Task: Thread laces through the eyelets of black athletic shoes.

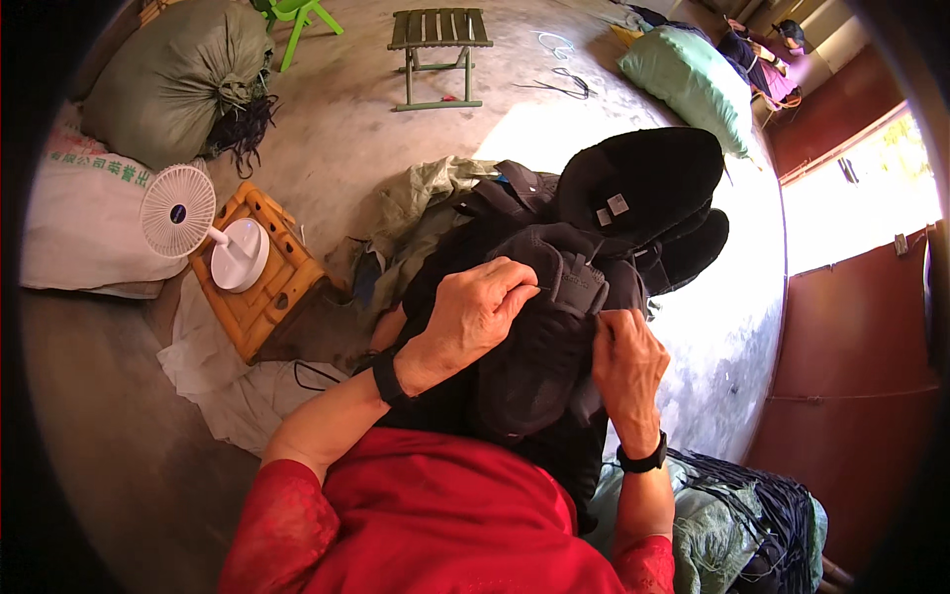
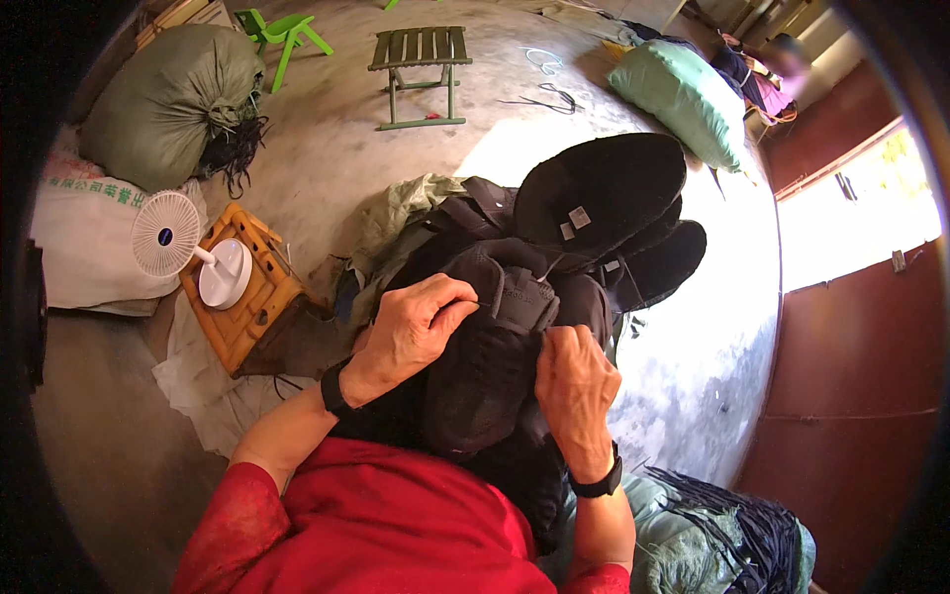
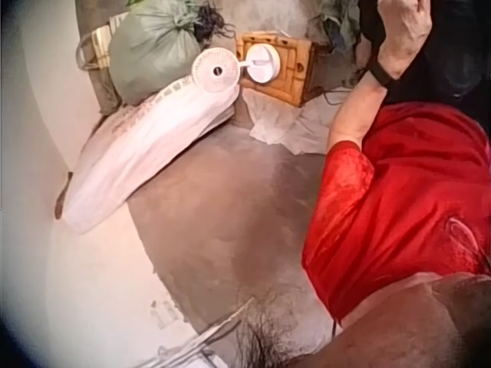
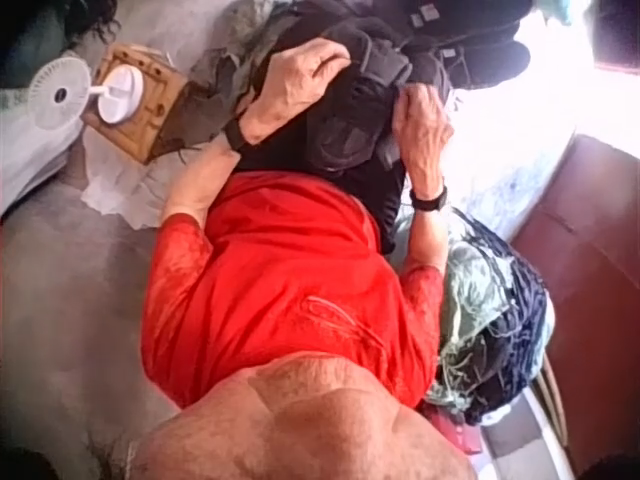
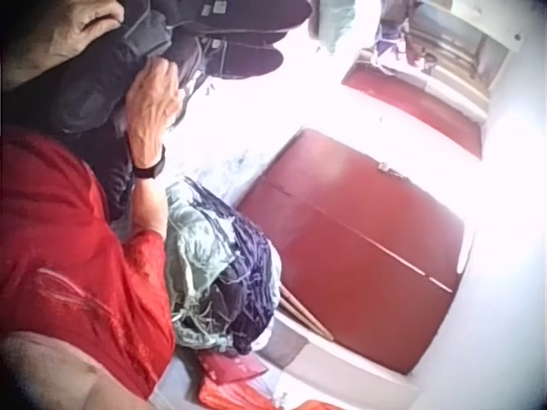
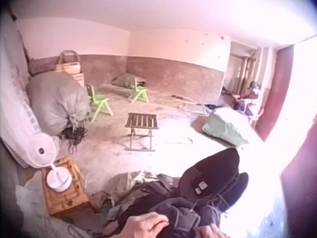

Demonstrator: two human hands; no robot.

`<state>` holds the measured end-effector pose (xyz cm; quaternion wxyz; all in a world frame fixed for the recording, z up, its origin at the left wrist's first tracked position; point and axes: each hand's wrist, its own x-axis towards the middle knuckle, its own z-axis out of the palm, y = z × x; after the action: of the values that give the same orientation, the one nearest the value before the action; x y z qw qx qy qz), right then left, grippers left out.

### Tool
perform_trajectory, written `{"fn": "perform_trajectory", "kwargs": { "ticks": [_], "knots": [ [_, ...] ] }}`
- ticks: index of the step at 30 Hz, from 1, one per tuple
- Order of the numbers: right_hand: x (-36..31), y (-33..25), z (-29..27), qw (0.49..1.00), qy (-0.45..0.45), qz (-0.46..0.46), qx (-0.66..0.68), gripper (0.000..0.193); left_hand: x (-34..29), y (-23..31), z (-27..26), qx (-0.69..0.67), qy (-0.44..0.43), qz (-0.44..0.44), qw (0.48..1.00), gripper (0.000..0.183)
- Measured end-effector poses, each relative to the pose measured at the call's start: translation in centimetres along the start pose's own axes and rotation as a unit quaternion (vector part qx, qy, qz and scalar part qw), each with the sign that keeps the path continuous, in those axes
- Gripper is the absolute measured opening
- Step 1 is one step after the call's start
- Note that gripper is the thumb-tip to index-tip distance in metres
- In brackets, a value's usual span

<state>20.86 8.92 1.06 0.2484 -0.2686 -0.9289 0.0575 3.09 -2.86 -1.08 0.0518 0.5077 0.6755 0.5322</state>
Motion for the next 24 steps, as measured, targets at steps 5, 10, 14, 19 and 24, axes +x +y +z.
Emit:
{"fn": "perform_trajectory", "kwargs": {
  "ticks": [5, 10, 14, 19, 24],
  "knots": [
    [0.8, 2.7, -0.3, 0.855, -0.141, 0.266, 0.422, 0.012, -0.1, -0.9, -0.1, -0.063, 0.018, -0.04, 0.997, 0.009],
    [-0.8, 2.3, 0.9, 0.866, -0.101, 0.249, 0.422, 0.013, 0.0, -1.0, 0.2, -0.058, 0.017, -0.024, 0.998, 0.01],
    [-1.2, 2.7, 1.6, 0.847, -0.092, 0.229, 0.471, 0.013, 0.7, -1.2, 0.1, 0.005, 0.0, 0.034, 0.999, 0.009],
    [-1.0, 2.7, 1.5, 0.841, -0.084, 0.237, 0.479, 0.012, 2.1, 0.4, 0.1, 0.183, -0.051, 0.095, 0.977, 0.005],
    [0.1, 3.1, 0.6, 0.857, -0.157, 0.231, 0.434, 0.005, 2.7, 2.3, 0.9, 0.374, -0.155, 0.229, 0.885, 0.008]
  ]
}}
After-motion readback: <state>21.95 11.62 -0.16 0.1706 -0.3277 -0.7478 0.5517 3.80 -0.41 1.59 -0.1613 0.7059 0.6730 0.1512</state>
